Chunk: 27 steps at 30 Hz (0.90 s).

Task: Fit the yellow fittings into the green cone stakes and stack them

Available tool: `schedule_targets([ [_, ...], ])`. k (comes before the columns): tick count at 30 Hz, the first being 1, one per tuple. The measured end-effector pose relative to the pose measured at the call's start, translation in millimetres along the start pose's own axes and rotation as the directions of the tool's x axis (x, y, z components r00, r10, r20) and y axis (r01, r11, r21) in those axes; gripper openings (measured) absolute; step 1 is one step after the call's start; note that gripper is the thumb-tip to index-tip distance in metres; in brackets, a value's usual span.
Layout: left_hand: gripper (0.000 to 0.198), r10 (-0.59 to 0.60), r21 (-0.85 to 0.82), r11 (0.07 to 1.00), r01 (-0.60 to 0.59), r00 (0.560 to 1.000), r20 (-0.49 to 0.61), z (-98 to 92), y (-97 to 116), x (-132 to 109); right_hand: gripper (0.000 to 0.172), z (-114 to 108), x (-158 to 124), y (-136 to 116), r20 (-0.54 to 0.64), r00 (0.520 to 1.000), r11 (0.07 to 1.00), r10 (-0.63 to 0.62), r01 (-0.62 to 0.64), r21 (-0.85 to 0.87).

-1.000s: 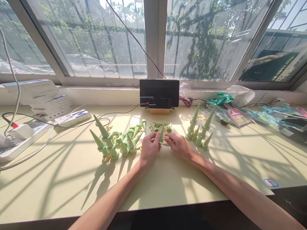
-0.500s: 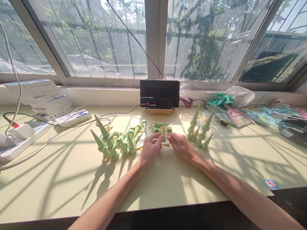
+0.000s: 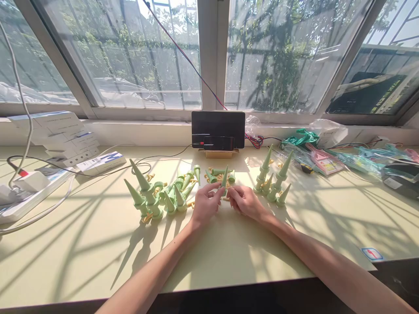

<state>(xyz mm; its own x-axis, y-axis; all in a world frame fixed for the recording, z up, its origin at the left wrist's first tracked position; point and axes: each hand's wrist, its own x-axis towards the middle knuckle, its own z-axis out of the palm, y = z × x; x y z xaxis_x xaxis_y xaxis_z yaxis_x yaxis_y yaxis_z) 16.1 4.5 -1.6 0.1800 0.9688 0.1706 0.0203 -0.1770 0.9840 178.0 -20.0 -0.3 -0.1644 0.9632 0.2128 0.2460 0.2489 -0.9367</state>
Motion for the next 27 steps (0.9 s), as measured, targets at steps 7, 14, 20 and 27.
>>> schedule_targets([
  [7,0.036,0.123,0.029,0.992,-0.124,0.992,0.015,0.5,-0.6,-0.2,0.050,1.8,3.0,0.5,0.072,0.985,0.956,0.160,-0.173,0.238],
  [14,0.031,0.201,0.091,0.975,-0.200,0.980,0.005,1.0,-2.3,-0.5,0.049,-3.4,4.3,2.3,0.211,0.947,0.859,0.241,-0.309,0.409],
  [20,0.031,0.212,0.132,0.969,-0.211,0.977,0.005,2.9,-2.2,-2.2,0.047,-4.9,3.8,-2.0,0.241,0.931,0.843,0.274,-0.353,0.406],
  [27,0.037,0.098,0.142,0.986,-0.090,0.994,-0.046,4.4,-3.1,-1.2,0.054,2.6,4.7,4.1,0.073,0.976,0.949,0.207,-0.219,0.226],
])
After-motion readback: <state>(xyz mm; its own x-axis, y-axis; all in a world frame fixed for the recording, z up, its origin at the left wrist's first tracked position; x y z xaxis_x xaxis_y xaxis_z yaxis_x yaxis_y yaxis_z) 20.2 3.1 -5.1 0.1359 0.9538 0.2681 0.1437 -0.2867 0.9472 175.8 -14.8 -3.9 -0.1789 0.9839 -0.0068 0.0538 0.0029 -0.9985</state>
